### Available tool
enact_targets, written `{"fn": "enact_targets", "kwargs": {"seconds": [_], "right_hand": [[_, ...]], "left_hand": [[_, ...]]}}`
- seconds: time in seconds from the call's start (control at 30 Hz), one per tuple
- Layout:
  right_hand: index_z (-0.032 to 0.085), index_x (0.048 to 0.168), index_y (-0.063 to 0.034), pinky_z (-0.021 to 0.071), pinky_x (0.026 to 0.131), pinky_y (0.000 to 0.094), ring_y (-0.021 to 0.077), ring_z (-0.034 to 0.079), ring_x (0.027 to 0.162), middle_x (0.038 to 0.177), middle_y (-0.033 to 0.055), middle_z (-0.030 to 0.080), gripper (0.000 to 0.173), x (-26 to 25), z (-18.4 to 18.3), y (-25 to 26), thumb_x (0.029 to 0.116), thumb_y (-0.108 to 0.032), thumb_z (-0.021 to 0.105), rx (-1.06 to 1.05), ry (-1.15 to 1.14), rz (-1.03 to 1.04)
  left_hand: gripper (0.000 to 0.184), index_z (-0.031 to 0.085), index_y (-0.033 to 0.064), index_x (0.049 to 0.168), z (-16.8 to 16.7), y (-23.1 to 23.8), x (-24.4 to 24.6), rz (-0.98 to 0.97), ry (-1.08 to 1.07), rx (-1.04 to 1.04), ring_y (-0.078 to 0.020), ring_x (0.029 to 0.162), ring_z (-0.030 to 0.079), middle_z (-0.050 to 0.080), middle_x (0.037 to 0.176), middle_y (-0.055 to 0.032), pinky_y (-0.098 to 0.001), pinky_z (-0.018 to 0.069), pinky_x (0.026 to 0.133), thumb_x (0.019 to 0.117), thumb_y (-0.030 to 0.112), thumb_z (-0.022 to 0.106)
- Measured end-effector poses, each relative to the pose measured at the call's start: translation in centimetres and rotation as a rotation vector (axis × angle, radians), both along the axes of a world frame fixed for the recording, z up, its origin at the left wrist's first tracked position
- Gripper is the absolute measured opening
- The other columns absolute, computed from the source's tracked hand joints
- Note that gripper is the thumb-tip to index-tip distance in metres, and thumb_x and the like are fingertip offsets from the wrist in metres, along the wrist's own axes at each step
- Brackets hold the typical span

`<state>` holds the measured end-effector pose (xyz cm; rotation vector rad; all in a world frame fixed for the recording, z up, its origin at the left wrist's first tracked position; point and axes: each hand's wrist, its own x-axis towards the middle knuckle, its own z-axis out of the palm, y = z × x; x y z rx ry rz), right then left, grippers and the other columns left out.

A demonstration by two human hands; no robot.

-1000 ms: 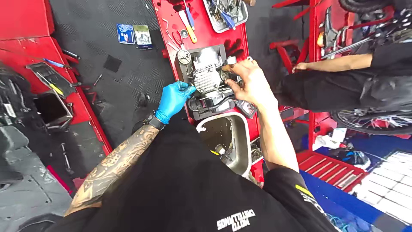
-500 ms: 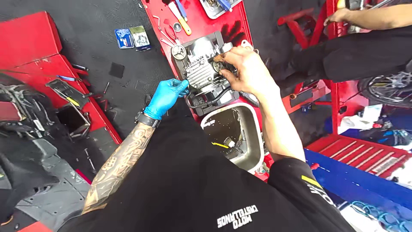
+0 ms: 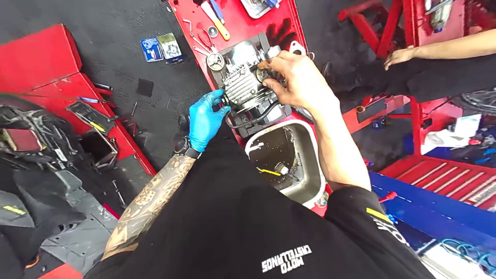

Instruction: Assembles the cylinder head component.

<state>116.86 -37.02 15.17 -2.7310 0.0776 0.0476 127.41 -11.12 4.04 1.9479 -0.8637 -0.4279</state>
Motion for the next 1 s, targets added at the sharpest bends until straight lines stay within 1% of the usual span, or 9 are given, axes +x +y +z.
{"fn": "enact_targets", "kwargs": {"seconds": [0.13,0.27,0.4,0.47,0.53,0.6,0.67,0.83,1.0], "right_hand": [[0.069,0.119,-0.0070,0.0554,0.082,0.0455,0.0261,0.068,0.089,0.104,0.0117,0.069,0.036,0.2,0.0,0.4,0.0999,-0.037,0.060,-0.020,0.043,-0.084],[0.070,0.105,-0.0052,0.0545,0.074,0.0474,0.0249,0.067,0.080,0.087,0.0088,0.068,0.044,0.7,-0.3,1.4,0.0985,-0.047,0.059,-0.042,0.061,-0.251],[0.068,0.097,-0.0073,0.0530,0.070,0.0519,0.0276,0.068,0.080,0.083,0.0092,0.068,0.052,0.9,-0.2,2.3,0.0973,-0.058,0.056,-0.097,0.100,-0.387],[0.069,0.101,-0.0083,0.0544,0.071,0.0499,0.0249,0.068,0.079,0.086,0.0074,0.069,0.053,0.6,-0.2,2.0,0.0960,-0.060,0.058,-0.057,0.064,-0.400],[0.070,0.117,-0.0104,0.0577,0.079,0.0418,0.0187,0.069,0.087,0.101,0.0054,0.072,0.048,0.2,0.0,1.4,0.0975,-0.053,0.061,0.026,0.029,-0.340],[0.068,0.128,-0.0113,0.0583,0.086,0.0360,0.0162,0.070,0.095,0.115,0.0063,0.072,0.040,-0.2,0.0,1.0,0.0987,-0.037,0.063,0.085,0.017,-0.245],[0.068,0.129,-0.0108,0.0563,0.088,0.0388,0.0195,0.069,0.097,0.115,0.0092,0.071,0.036,-0.5,-0.1,0.9,0.0972,-0.025,0.063,0.091,0.009,-0.188],[0.070,0.129,-0.0123,0.0564,0.086,0.0382,0.0200,0.068,0.094,0.113,0.0102,0.070,0.033,-0.6,-0.2,1.3,0.0972,-0.019,0.062,0.084,0.011,-0.179],[0.070,0.128,-0.0129,0.0562,0.088,0.0416,0.0211,0.068,0.097,0.115,0.0096,0.070,0.032,-0.5,-0.1,1.5,0.0972,-0.019,0.062,0.082,0.021,-0.184]], "left_hand": [[0.044,0.067,0.0020,0.129,-0.8,-0.1,-0.4,0.018,-0.096,-0.078,-0.0214,0.109,0.072,0.072,0.121,-0.0143,-0.0365,0.0580,0.100,0.0891,0.013,0.080],[0.042,0.069,0.0039,0.128,-1.1,-0.1,-0.5,0.035,-0.130,-0.095,-0.0209,0.109,0.072,0.073,0.120,-0.0129,-0.0369,0.0582,0.099,0.0880,0.012,0.081],[0.048,0.066,0.0048,0.132,-0.3,-0.1,-0.9,0.040,0.055,-0.104,-0.0153,0.107,0.072,0.072,0.122,-0.0101,-0.0331,0.0598,0.097,0.0869,0.013,0.082],[0.048,0.066,0.0065,0.131,0.1,-0.1,-1.0,0.054,0.203,-0.132,-0.0121,0.106,0.072,0.072,0.121,-0.0074,-0.0314,0.0612,0.095,0.0866,0.013,0.083],[0.048,0.067,0.0070,0.129,-0.1,-0.1,-0.9,0.073,0.255,-0.172,-0.0121,0.104,0.073,0.073,0.118,-0.0068,-0.0318,0.0626,0.092,0.0844,0.011,0.085],[0.051,0.066,0.0077,0.128,-0.2,-0.1,-1.0,0.091,0.266,-0.168,-0.0127,0.101,0.073,0.073,0.115,-0.0075,-0.0319,0.0633,0.089,0.0818,0.010,0.086],[0.052,0.065,0.0085,0.128,-0.2,-0.1,-1.0,0.107,0.256,-0.142,-0.0130,0.097,0.074,0.073,0.112,-0.0085,-0.0315,0.0637,0.085,0.0818,0.013,0.087],[0.049,0.068,0.0086,0.125,-0.2,0.0,-1.1,0.128,0.206,-0.145,-0.0109,0.088,0.074,0.075,0.105,-0.0065,-0.0287,0.0631,0.081,0.0805,0.015,0.089],[0.056,0.065,0.0055,0.136,-0.5,0.1,-1.3,0.097,0.263,-0.145,-0.0137,0.099,0.074,0.071,0.122,-0.0115,-0.0304,0.0628,0.091,0.0859,0.019,0.085]]}}
